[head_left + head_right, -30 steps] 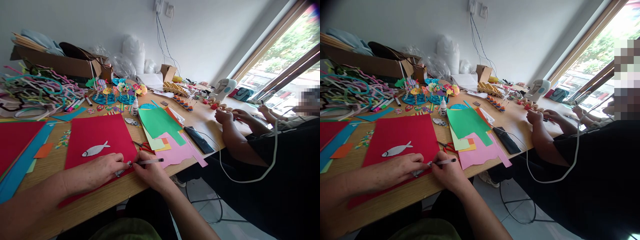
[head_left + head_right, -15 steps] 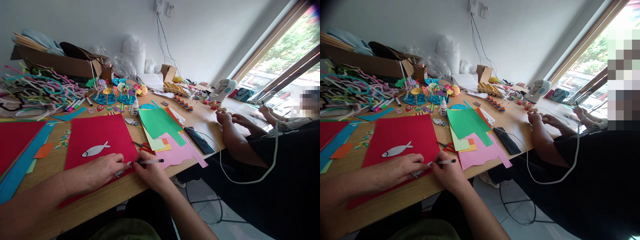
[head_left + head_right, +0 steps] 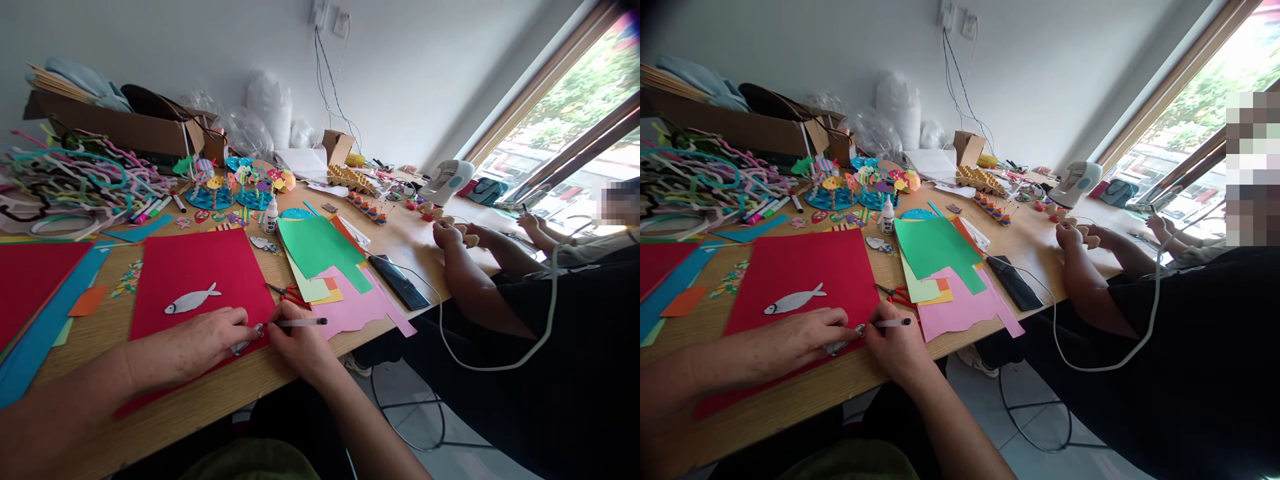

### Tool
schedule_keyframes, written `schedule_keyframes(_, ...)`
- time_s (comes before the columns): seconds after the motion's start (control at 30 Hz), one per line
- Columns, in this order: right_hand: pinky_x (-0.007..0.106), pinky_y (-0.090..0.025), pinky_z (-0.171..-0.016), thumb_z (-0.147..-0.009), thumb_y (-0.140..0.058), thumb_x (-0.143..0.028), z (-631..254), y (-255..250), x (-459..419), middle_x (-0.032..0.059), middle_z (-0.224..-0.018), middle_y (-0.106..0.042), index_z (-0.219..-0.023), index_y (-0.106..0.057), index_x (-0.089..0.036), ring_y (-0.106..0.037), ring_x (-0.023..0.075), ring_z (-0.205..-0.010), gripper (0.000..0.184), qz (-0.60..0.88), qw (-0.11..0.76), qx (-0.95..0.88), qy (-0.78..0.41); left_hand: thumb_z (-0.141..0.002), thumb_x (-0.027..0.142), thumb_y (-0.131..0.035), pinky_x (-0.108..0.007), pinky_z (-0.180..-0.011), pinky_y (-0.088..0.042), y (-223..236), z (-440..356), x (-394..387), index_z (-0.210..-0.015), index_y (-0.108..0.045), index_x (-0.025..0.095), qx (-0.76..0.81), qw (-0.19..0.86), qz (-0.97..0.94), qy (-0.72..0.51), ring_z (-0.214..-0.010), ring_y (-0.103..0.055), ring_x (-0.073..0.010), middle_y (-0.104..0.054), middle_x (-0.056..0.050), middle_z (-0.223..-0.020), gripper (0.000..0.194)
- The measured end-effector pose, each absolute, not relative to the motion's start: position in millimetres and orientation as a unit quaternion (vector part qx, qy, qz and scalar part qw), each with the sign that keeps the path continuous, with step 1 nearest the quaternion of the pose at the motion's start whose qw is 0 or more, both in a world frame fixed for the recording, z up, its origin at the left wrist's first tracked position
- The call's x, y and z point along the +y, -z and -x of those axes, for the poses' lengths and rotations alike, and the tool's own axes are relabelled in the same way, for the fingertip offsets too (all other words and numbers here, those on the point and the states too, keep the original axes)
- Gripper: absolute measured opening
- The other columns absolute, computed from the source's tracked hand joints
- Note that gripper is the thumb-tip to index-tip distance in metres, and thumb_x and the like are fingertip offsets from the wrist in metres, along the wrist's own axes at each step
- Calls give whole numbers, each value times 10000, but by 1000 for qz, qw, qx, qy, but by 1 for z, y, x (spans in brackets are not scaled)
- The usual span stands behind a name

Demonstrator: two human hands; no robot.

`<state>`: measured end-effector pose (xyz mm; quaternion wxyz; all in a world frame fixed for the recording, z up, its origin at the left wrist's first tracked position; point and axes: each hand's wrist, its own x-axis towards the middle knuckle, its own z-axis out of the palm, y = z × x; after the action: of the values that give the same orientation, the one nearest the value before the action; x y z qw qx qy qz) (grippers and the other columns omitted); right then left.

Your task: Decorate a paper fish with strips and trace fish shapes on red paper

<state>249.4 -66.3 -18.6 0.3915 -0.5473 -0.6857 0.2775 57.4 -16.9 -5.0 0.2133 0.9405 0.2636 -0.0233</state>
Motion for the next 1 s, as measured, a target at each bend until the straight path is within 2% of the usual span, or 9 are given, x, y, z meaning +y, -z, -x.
schedule_keyframes(0.7, 198, -336, -500, -701, -522, -110, -240, 15, -62, -40, -603, -538, -658, -512, -208, -468, 110, -548, 108, 558, 347, -685, -315, -817, 74, -369, -256, -718, -388, 10, -55, -17, -964, -611, 232, 267, 222, -938, 1, -817, -541, -171, -557, -28, -930, 324)
schedule_keyframes(0.9, 196, -352, -500, -702, -507, -129, -245, 17, -60, -42, -615, -507, -665, -489, -203, -466, 107, -558, 85, 529, 413, -645, -366, -836, 75, -371, -277, -747, -408, 11, -56, -19, -1097, -580, 264, 263, 204, -943, 8, -860, -547, -187, -552, -41, -971, 384)
schedule_keyframes(1.0, 200, -347, -507, -711, -499, -127, -248, 12, -63, -46, -617, -501, -678, -488, -201, -465, 103, -556, 82, 531, 412, -657, -341, -859, 89, -361, -276, -742, -425, 14, -56, -22, -1150, -546, 278, 272, 185, -944, -5, -855, -549, -184, -559, -37, -956, 393)
